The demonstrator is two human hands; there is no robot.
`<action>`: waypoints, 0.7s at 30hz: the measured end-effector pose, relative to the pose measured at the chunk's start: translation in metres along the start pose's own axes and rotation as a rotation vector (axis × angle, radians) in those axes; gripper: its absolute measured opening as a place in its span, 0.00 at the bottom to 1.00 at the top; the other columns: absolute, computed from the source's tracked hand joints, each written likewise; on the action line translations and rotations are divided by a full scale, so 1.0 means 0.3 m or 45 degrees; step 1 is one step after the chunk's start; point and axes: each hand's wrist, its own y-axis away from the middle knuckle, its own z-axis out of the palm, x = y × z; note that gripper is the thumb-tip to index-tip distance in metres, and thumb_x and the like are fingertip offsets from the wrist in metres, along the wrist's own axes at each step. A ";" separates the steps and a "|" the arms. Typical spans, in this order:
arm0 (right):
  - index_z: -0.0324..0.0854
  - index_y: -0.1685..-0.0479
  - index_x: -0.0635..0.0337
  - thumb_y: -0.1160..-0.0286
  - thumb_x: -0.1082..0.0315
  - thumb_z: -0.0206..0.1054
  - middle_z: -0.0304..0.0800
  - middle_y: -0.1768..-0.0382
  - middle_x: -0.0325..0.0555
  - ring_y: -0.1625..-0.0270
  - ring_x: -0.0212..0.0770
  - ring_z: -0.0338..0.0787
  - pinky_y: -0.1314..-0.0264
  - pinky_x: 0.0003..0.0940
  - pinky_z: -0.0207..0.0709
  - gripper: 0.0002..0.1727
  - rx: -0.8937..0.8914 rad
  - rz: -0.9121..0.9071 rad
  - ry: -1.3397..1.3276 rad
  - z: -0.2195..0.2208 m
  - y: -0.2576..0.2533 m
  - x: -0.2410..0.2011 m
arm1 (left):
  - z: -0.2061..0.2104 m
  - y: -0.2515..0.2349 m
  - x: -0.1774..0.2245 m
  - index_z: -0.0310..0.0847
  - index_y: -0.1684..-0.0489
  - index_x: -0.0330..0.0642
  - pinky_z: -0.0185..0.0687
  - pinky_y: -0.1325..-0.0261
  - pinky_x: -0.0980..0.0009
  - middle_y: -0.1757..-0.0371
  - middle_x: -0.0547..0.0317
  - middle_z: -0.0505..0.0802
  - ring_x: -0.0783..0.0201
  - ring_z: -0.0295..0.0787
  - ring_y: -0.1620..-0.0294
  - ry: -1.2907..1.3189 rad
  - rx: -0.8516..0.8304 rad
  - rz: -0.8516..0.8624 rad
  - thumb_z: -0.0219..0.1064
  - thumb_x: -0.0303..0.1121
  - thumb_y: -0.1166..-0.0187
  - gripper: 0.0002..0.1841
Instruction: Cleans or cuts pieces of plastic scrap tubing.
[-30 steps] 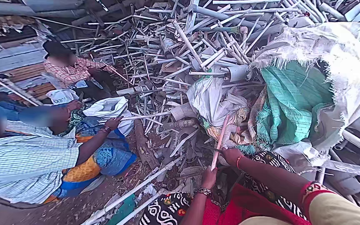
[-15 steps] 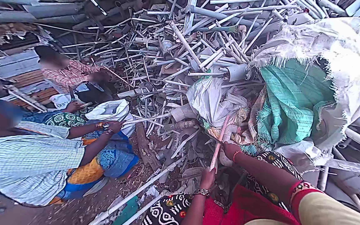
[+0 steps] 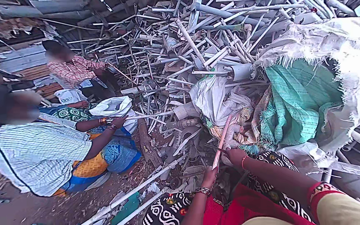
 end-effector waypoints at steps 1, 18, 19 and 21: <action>0.70 0.25 0.65 0.03 0.45 0.42 0.88 0.40 0.71 0.33 0.71 0.88 0.37 0.69 0.79 0.31 0.019 0.032 -0.007 -0.015 -0.023 0.014 | 0.004 -0.005 0.002 0.76 0.39 0.32 0.61 0.74 0.72 0.71 0.60 0.71 0.68 0.61 0.78 -0.013 -0.002 0.015 0.56 0.41 0.06 0.18; 0.68 0.23 0.65 0.03 0.47 0.41 0.87 0.39 0.70 0.32 0.69 0.88 0.34 0.66 0.79 0.31 -0.039 0.015 -0.141 0.058 -0.006 -0.046 | -0.039 0.003 -0.001 0.72 0.44 0.36 0.52 0.86 0.80 0.79 0.66 0.67 0.74 0.55 0.88 0.289 -0.044 -0.092 0.54 0.41 0.05 0.14; 0.68 0.24 0.64 0.03 0.46 0.41 0.88 0.40 0.70 0.33 0.70 0.88 0.35 0.66 0.79 0.31 -0.078 -0.054 -0.087 0.080 0.025 -0.049 | -0.036 -0.002 -0.009 0.72 0.45 0.37 0.52 0.86 0.80 0.80 0.67 0.66 0.75 0.55 0.89 0.293 -0.063 -0.104 0.53 0.41 0.05 0.14; 0.69 0.25 0.63 0.03 0.45 0.42 0.89 0.41 0.69 0.35 0.69 0.89 0.37 0.66 0.80 0.30 -0.084 -0.076 -0.027 0.100 0.040 -0.016 | -0.028 -0.014 -0.013 0.72 0.41 0.37 0.55 0.84 0.79 0.78 0.67 0.68 0.74 0.58 0.87 0.243 -0.104 -0.100 0.53 0.42 0.04 0.15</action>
